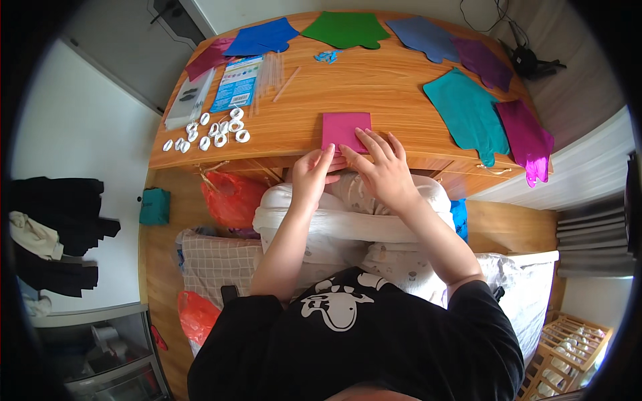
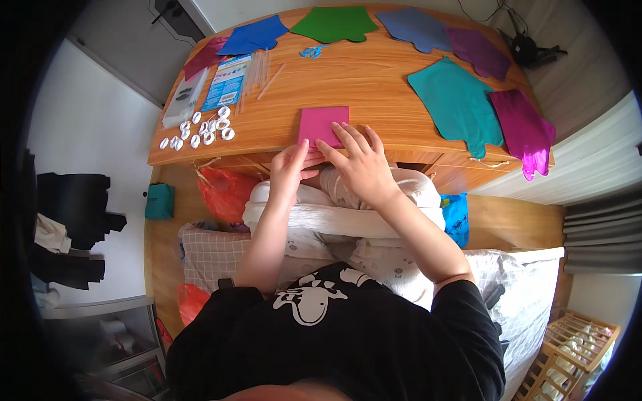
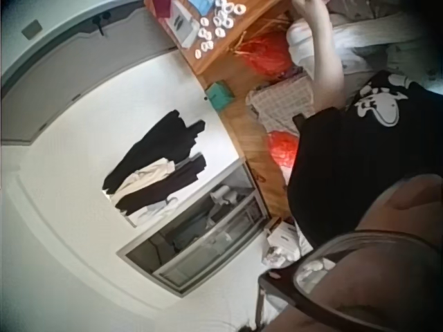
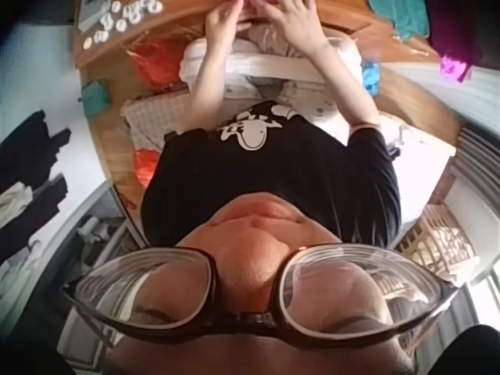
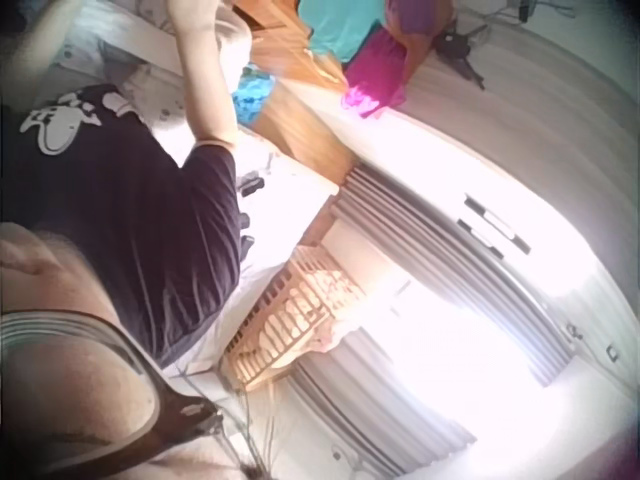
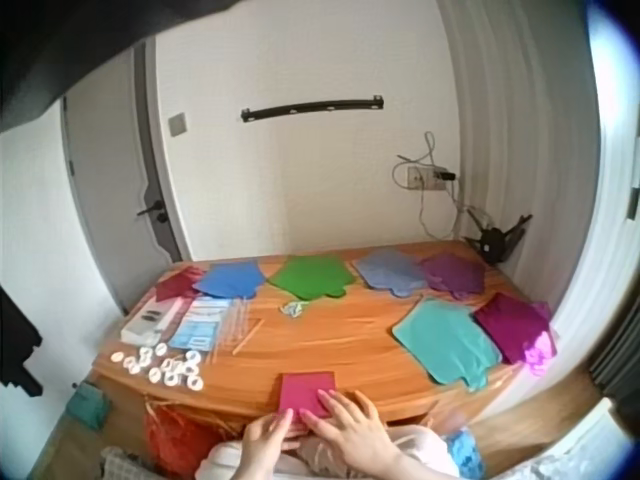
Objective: The person folds foil balloons, places them onto a cardboard packaging insert, removes them, and then separates, sorts, and refolds the foil balloons on the table.
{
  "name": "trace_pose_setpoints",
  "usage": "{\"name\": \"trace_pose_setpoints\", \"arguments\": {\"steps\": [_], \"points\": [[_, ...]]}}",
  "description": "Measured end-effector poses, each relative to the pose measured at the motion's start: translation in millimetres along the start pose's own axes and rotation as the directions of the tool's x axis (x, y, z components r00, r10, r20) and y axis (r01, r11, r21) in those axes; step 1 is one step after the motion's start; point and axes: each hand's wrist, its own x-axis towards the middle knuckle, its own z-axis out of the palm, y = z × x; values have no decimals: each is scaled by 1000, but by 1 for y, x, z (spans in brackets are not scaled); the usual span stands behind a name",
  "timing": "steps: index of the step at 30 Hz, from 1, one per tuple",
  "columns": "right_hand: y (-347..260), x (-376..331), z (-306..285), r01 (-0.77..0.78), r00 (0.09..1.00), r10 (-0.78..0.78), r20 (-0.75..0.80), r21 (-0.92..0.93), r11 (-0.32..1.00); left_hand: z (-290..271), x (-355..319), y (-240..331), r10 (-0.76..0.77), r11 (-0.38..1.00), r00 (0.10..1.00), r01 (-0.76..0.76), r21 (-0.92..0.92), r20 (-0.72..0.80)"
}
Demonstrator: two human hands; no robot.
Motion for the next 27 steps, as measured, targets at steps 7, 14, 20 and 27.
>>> {"name": "trace_pose_setpoints", "arguments": {"steps": [7, 14, 20, 27], "points": [[-5, 5, -16, 63, 996, -75, 57, 196, 979, -9, 0, -24, 114, 989, 993, -117, -93, -34], [6, 92, -41, -293, 905, 67, 419, 503, 813, -48, -6, 8, 261, 965, 958, -260, -20, 118], [6, 152, -6, -372, 873, -270, 407, 912, 172, -103, -8, 61, 239, 861, 914, -356, 363, 329], [23, 201, 11, -555, 708, -442, 551, 821, 134, -136, 24, 111, 346, 723, 912, -409, 557, 220]]}}
